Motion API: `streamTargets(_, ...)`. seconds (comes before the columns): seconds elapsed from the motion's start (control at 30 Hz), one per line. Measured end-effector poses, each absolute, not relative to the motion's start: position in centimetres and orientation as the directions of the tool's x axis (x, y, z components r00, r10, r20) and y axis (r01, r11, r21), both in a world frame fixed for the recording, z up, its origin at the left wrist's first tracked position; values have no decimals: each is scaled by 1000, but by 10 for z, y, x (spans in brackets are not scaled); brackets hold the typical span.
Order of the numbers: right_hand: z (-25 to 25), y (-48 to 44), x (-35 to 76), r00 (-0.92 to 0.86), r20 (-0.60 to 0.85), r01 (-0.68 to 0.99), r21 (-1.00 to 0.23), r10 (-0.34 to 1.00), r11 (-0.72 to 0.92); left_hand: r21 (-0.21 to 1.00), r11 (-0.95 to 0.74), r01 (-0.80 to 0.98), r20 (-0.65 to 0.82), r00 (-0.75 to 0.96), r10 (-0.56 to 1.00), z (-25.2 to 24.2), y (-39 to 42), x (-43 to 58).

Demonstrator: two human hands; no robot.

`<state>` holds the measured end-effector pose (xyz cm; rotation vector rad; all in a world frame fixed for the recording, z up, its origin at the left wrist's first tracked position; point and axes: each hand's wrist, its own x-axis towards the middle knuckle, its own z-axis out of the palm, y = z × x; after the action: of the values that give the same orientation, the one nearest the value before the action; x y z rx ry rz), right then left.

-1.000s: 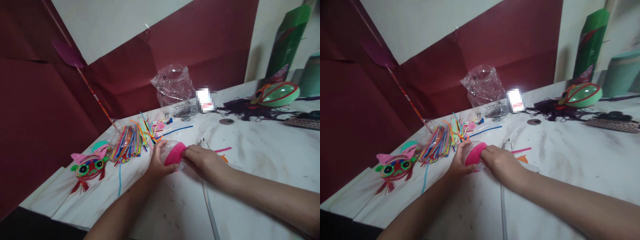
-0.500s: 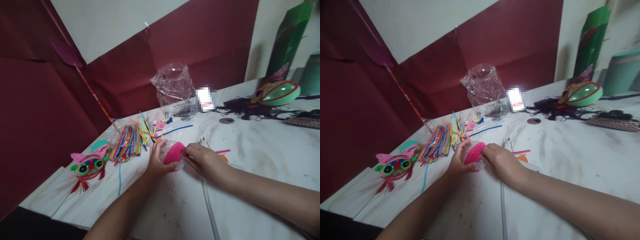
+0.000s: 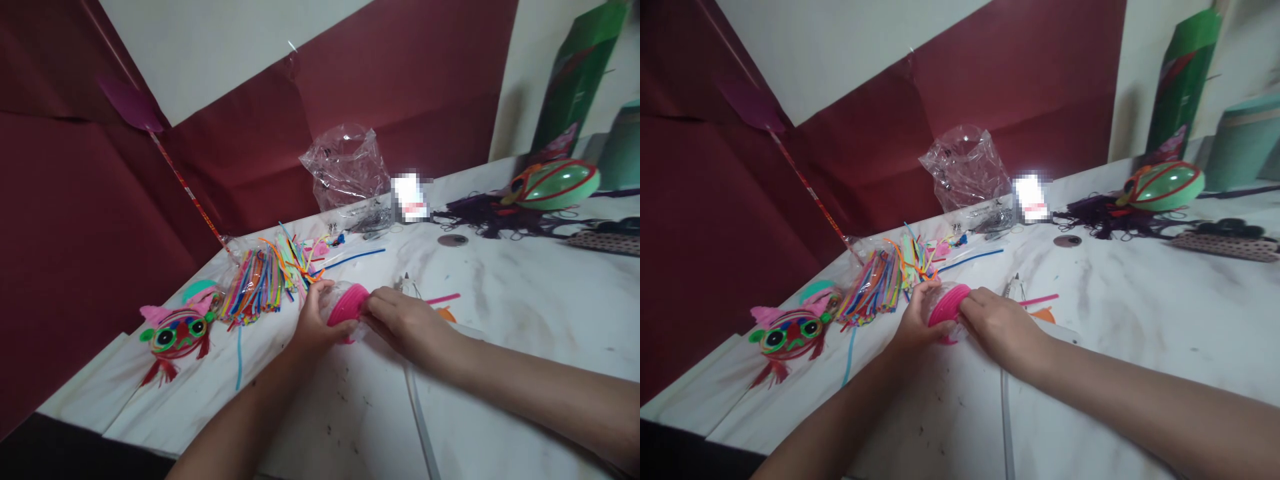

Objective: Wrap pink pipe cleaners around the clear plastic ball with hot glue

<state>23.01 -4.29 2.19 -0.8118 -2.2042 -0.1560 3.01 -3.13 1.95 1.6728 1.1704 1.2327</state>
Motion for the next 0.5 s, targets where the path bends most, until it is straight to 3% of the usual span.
streamTargets(0.5,27,-42,233,-574,681,580,-53,454,813,922,-283,264,265,101,959,21,-31,31)
